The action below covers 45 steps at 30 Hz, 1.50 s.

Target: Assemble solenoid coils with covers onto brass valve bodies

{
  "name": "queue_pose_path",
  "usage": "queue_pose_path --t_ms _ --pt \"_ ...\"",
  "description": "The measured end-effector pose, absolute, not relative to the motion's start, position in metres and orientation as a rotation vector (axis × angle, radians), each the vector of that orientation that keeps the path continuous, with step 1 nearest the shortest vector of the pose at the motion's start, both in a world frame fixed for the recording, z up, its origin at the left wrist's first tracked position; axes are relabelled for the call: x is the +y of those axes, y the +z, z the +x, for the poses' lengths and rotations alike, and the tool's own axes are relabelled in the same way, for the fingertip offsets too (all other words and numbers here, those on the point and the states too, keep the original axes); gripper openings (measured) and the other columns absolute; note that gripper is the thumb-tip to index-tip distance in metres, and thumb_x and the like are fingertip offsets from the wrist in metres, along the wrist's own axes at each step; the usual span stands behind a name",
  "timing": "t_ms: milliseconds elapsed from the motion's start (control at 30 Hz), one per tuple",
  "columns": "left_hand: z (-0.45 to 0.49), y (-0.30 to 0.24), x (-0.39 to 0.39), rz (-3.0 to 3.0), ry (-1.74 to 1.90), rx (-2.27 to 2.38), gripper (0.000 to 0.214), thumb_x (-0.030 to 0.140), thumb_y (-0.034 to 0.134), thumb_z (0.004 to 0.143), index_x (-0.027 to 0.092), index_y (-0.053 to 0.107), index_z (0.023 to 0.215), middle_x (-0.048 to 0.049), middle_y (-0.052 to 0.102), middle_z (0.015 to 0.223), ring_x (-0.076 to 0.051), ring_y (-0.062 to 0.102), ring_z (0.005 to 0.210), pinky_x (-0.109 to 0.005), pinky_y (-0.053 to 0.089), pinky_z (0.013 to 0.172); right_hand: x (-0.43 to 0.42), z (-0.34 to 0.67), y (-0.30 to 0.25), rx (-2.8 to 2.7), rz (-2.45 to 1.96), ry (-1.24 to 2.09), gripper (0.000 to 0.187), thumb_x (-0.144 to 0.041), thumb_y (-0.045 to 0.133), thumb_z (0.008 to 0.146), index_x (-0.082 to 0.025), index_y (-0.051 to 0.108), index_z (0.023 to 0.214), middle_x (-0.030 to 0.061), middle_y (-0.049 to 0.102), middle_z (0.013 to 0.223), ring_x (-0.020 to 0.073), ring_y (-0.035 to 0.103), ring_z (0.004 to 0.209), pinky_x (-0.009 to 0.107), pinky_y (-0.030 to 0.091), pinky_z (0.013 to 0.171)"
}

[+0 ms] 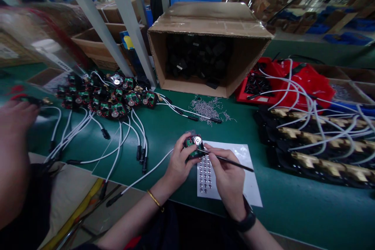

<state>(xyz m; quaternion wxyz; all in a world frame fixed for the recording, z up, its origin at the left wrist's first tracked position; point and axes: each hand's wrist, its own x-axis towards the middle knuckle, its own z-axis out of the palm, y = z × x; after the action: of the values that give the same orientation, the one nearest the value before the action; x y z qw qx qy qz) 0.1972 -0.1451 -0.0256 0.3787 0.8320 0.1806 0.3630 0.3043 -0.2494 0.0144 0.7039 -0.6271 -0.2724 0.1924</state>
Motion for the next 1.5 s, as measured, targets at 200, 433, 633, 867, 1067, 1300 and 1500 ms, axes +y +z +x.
queue_pose_path --t_ms 200,433,633,867,1067,1300,1500 --pt "0.190 -0.032 -0.141 1.955 1.000 0.500 0.040 0.016 0.067 0.074 0.024 0.045 0.107 -0.0097 0.041 0.131 -0.027 0.040 0.124 -0.051 0.036 0.101 -0.251 0.319 0.021 -0.465 -1.304 0.536 0.008 -0.027 0.066 0.079 -0.019 0.062 0.081 0.0061 0.069 0.090 0.0244 0.065 0.090 0.042 0.050 0.082" --pt "0.186 -0.041 -0.147 1.746 0.891 0.585 0.082 0.019 0.071 0.070 0.026 0.022 0.135 -0.0118 0.041 0.132 -0.026 0.040 0.125 -0.047 0.034 0.106 -0.238 0.311 0.008 -0.465 -1.291 0.746 0.016 -0.031 0.071 0.074 -0.019 0.064 0.080 0.0062 0.070 0.087 0.0228 0.065 0.084 0.038 0.051 0.079" --pt "0.187 -0.039 -0.145 1.746 0.833 0.604 0.091 0.018 0.072 0.069 0.027 0.015 0.139 -0.0108 0.044 0.131 -0.027 0.042 0.123 -0.048 0.031 0.107 -0.238 0.308 0.014 -0.492 -1.355 0.715 0.016 -0.032 0.071 0.073 -0.019 0.066 0.079 0.0064 0.070 0.088 0.0234 0.065 0.086 0.037 0.051 0.078" --pt "0.187 -0.037 -0.143 1.783 0.815 0.607 0.093 0.019 0.072 0.069 0.027 0.013 0.141 -0.0110 0.043 0.131 -0.028 0.043 0.122 -0.048 0.031 0.106 -0.236 0.305 0.018 -0.511 -1.382 0.698 0.014 -0.032 0.070 0.073 -0.019 0.066 0.078 0.0065 0.070 0.089 0.0233 0.065 0.086 0.036 0.052 0.077" --pt "0.187 -0.035 -0.142 1.802 0.787 0.609 0.092 0.019 0.071 0.069 0.028 0.014 0.140 -0.0101 0.043 0.130 -0.027 0.043 0.121 -0.048 0.032 0.106 -0.234 0.303 0.020 -0.573 -1.436 0.601 0.011 -0.031 0.068 0.075 -0.020 0.067 0.077 0.0064 0.069 0.086 0.0229 0.065 0.085 0.036 0.053 0.074" --pt "0.187 -0.034 -0.148 1.763 0.783 0.678 0.090 0.022 0.068 0.072 0.029 0.012 0.141 -0.0102 0.045 0.129 -0.028 0.046 0.120 -0.050 0.032 0.105 -0.245 0.302 0.012 -0.627 -1.404 0.530 0.007 -0.030 0.066 0.078 -0.022 0.067 0.079 0.0065 0.068 0.085 0.0243 0.064 0.089 0.037 0.051 0.077" --pt "0.189 -0.039 -0.143 1.944 0.889 0.748 0.070 0.033 0.071 0.068 0.033 0.040 0.131 -0.0092 0.040 0.135 -0.034 0.042 0.123 -0.051 0.041 0.100 -0.210 0.394 0.032 -0.680 -1.479 0.286 0.028 -0.040 0.038 0.092 -0.021 0.058 0.091 0.0060 0.063 0.083 0.0215 0.061 0.082 0.038 0.048 0.077"
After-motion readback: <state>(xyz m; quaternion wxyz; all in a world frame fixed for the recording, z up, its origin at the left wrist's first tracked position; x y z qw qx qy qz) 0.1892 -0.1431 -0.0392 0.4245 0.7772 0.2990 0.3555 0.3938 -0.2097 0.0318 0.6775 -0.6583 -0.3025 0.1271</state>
